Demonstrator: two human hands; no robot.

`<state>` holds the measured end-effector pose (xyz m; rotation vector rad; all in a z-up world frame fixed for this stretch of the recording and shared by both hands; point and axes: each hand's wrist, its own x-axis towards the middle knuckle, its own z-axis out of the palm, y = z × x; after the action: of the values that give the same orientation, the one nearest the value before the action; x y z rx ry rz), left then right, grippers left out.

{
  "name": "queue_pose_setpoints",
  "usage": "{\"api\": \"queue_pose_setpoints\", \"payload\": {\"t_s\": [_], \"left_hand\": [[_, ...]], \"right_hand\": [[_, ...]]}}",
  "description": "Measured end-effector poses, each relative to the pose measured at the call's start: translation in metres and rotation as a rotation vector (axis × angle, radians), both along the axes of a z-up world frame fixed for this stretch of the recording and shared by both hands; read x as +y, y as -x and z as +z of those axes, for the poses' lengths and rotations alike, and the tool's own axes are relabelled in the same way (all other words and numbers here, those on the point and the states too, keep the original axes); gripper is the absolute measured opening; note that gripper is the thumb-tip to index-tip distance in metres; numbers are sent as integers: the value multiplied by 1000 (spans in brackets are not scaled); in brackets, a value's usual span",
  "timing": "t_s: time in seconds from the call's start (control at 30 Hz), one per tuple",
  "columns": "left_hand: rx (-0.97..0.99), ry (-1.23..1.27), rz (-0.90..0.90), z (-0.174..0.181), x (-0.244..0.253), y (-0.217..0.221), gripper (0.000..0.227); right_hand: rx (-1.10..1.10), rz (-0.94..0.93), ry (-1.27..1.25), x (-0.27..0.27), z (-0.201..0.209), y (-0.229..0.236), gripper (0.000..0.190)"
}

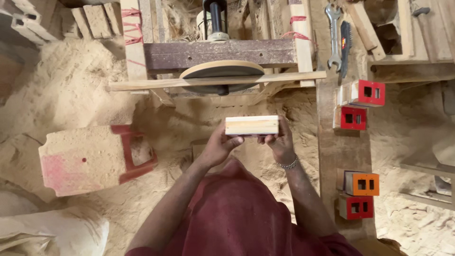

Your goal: The person sands the edges of small, colored wooden blocks using a rotating grinding wheel. They handle the blocks one at a time, pressing them against the spinning wheel to smooth the surfaces, then place the finished pieces on a nearby wooden plank.

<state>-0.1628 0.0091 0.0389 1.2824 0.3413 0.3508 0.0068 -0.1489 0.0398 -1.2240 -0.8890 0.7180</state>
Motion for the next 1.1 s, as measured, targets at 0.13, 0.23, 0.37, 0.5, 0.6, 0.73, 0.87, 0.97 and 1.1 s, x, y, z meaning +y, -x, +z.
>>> {"api": "queue_pose_setpoints", "payload": {"t_s": [0.13, 0.23, 0.37, 0.5, 0.6, 0.73, 0.87, 0.97, 1.1], "left_hand": [[122, -411, 160, 26, 14, 28, 92], [53, -915, 164, 38, 14, 42, 80], [-66, -1075, 178, 53, 18, 50, 65], [74, -1032, 112, 57, 18, 56, 68], [360, -733, -46, 49, 18, 55, 67], [265, -284, 73, 21, 13, 42, 52], [108, 247, 234, -16, 8, 18, 39], [264, 384, 270, -37, 14, -1, 30], [382, 419, 325, -55, 45, -25, 32]], "right_hand": [[-195, 8, 162, 5, 12, 11, 47], [-303, 37, 173, 6, 12, 20, 47], [-204, 88, 125, 11, 17, 24, 51], [-249, 85, 233, 5, 22, 28, 52], [-407, 72, 290, 10, 22, 24, 48], [-410, -1, 497, 28, 11, 16, 58], [-173, 38, 555, 53, -7, 28, 63], [53, 7, 704, 74, -23, 40, 62], [127, -76, 515, 113, -40, 33, 62]]}}
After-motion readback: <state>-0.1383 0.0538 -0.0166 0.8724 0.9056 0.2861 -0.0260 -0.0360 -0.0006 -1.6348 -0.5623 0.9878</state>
